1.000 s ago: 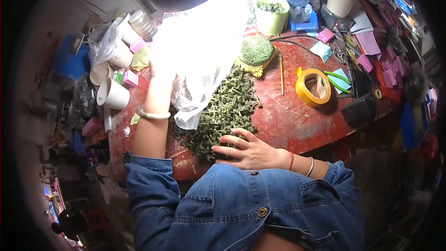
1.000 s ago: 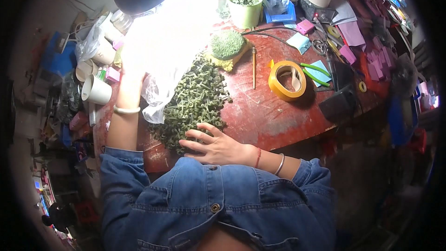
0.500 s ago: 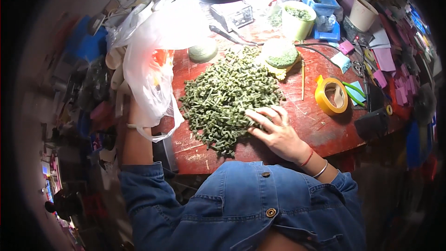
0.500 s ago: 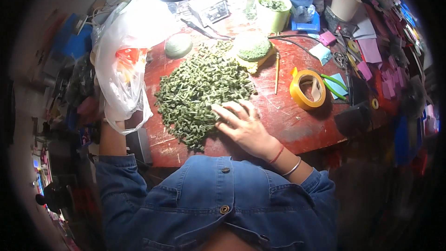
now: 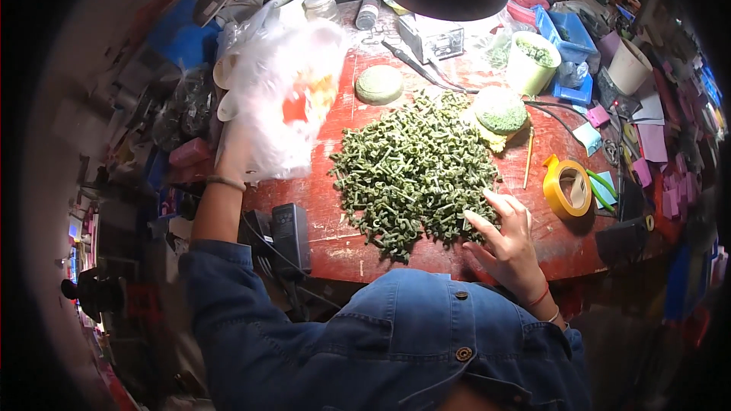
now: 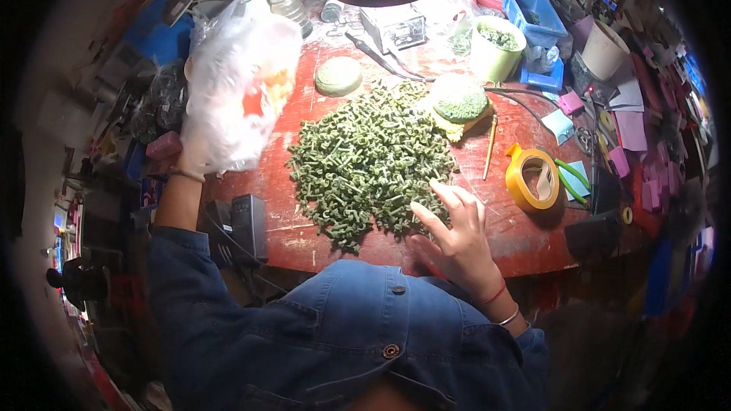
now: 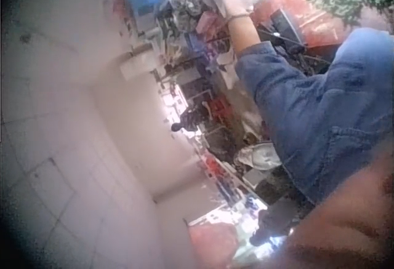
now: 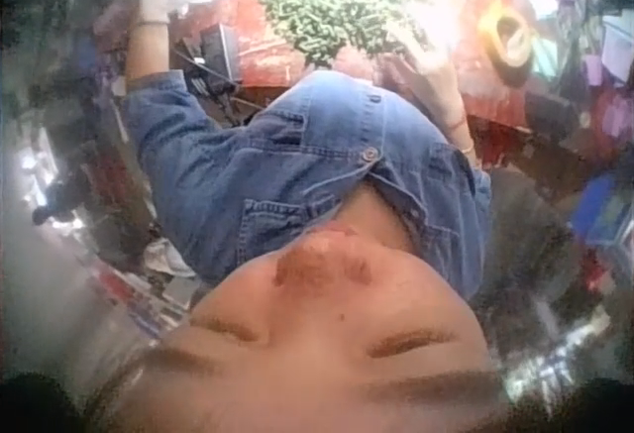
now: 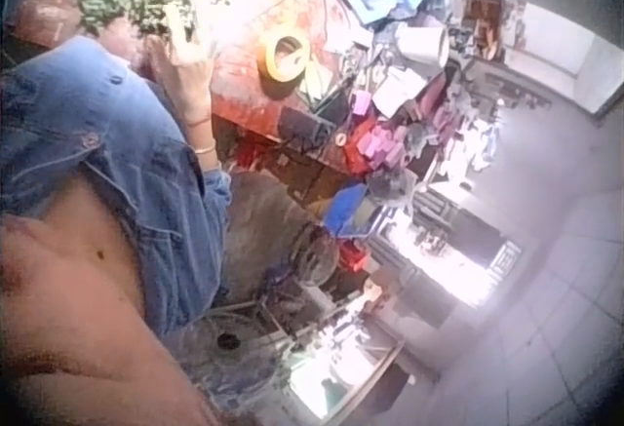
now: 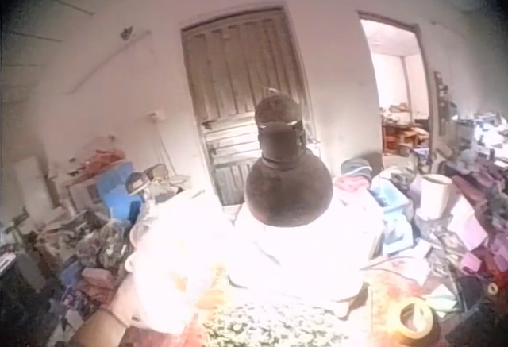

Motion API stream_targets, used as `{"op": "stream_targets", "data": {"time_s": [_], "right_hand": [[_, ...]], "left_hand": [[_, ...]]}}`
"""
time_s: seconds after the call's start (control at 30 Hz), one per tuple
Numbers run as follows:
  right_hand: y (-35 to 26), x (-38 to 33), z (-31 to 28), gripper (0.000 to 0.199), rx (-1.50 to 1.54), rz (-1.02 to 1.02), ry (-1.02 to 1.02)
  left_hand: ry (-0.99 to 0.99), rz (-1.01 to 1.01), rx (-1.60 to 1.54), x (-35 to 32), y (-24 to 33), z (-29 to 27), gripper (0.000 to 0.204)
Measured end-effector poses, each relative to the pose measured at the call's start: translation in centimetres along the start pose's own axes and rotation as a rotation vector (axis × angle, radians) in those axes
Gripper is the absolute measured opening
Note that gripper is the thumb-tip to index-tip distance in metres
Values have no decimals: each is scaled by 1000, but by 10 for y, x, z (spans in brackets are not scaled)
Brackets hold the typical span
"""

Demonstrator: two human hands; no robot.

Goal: The person opens a plastic bag, empties a pile of small green items onto a table, and then uses a soldering iron to join two of the items together.

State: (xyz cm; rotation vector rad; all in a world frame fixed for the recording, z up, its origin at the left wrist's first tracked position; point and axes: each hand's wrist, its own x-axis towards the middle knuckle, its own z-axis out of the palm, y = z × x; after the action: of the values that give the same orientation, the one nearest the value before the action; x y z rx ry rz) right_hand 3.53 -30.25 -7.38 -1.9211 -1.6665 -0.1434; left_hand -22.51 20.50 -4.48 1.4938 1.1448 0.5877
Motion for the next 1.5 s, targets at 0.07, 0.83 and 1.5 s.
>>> {"op": "stream_targets", "data": {"time_s": [0.07, 0.83, 1.5], "right_hand": [[0, -3, -2, 56, -22, 33, 14], [-4, -5, -9, 44, 62, 93, 33], [7, 4, -9, 37, 119, 113, 45]], "left_hand": [[10, -46, 175, 14, -12, 3, 29], [-265, 488, 1442, -30, -15, 50, 61], [-1129, 557, -985, -318, 148, 163, 13]]}}
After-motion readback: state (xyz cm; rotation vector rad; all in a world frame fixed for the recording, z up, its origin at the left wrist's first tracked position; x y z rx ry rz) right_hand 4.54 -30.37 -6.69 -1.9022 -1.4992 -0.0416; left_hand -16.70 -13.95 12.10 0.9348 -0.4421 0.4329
